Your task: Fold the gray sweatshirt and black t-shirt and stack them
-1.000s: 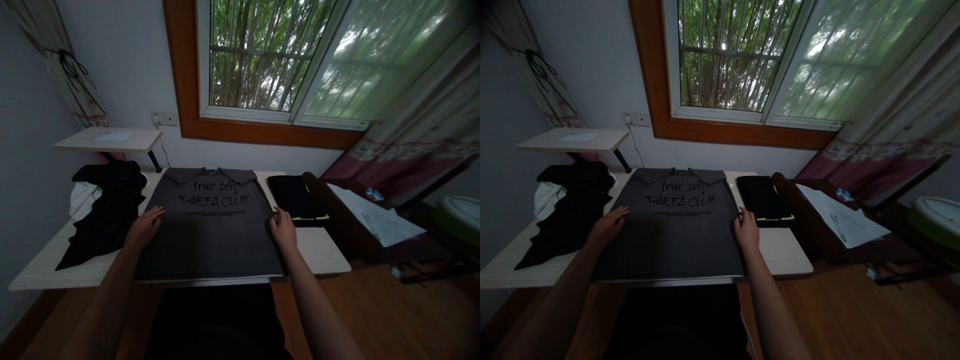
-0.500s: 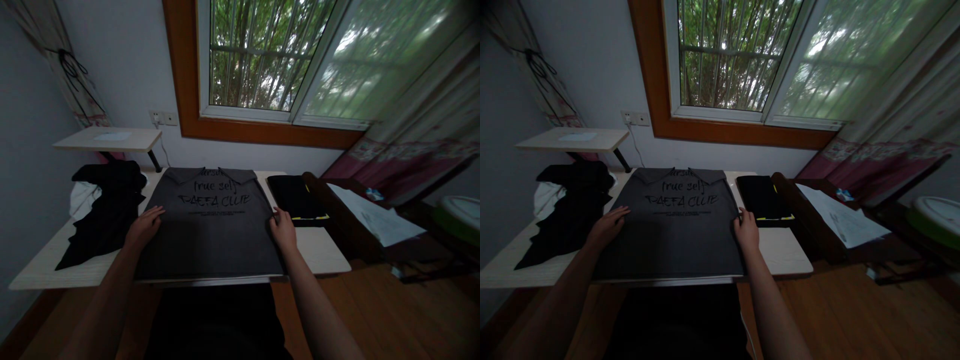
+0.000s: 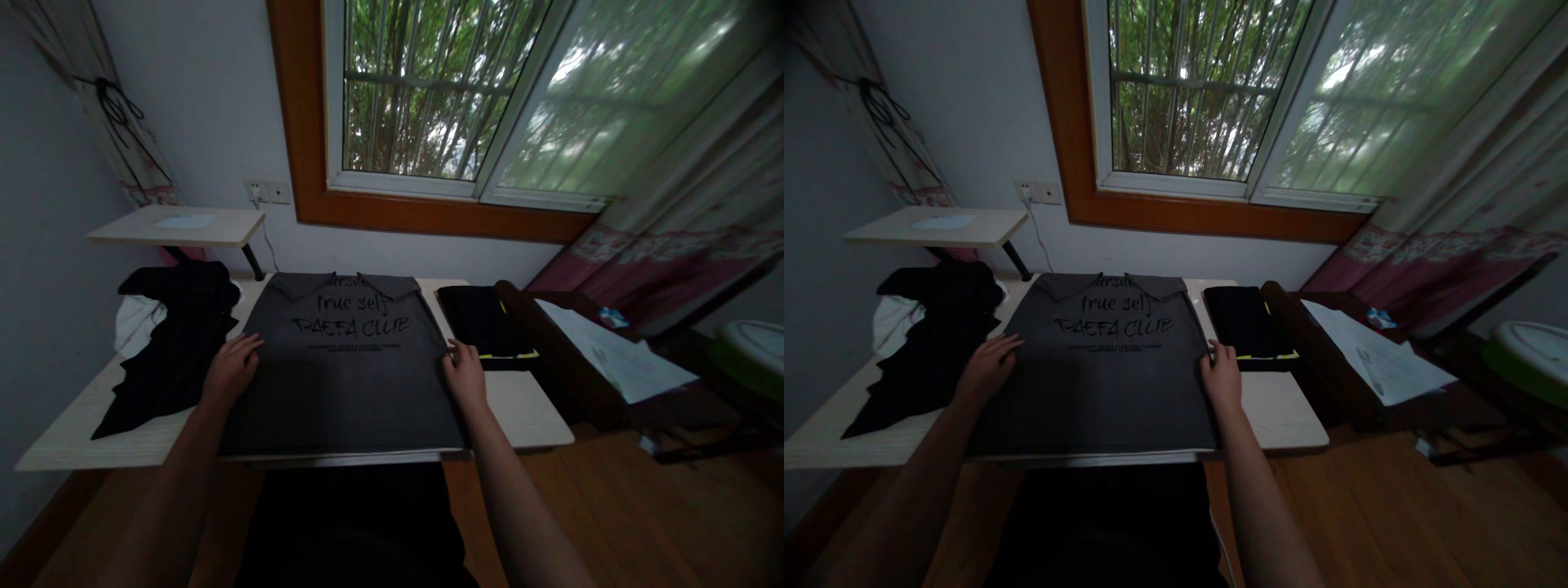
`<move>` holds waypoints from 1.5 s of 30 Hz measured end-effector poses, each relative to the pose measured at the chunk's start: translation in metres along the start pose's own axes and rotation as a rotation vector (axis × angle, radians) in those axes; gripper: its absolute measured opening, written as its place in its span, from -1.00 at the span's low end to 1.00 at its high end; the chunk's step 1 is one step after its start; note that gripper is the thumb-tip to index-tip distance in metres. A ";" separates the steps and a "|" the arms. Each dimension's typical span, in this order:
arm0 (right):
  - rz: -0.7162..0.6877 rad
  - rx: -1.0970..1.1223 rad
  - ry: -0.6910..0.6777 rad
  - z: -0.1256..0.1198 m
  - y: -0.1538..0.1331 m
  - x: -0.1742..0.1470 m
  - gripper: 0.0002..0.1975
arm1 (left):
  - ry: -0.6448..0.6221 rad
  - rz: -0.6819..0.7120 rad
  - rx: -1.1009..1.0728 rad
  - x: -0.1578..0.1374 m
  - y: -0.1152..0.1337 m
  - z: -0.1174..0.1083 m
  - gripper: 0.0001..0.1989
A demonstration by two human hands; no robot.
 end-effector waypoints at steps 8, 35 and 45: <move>0.137 0.100 -0.292 -0.010 0.011 0.008 -0.41 | 0.026 -0.188 0.024 -0.023 -0.010 -0.010 -0.43; 0.368 1.105 -0.678 -0.027 -0.038 0.015 -0.58 | -0.309 0.097 -0.369 -0.019 0.126 -0.023 -0.60; 0.354 1.222 -1.164 -0.020 -0.049 0.005 -0.44 | -0.539 0.136 -0.658 -0.005 0.223 0.040 -0.56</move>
Point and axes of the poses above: each hand's wrist, its own x-axis towards the middle knuckle, its own z-axis out of the palm, y = z × x, the point moved 1 cm from there along x, towards the middle knuckle, and after that the axes turned 5 degrees about -z, right-handed, at the moved point
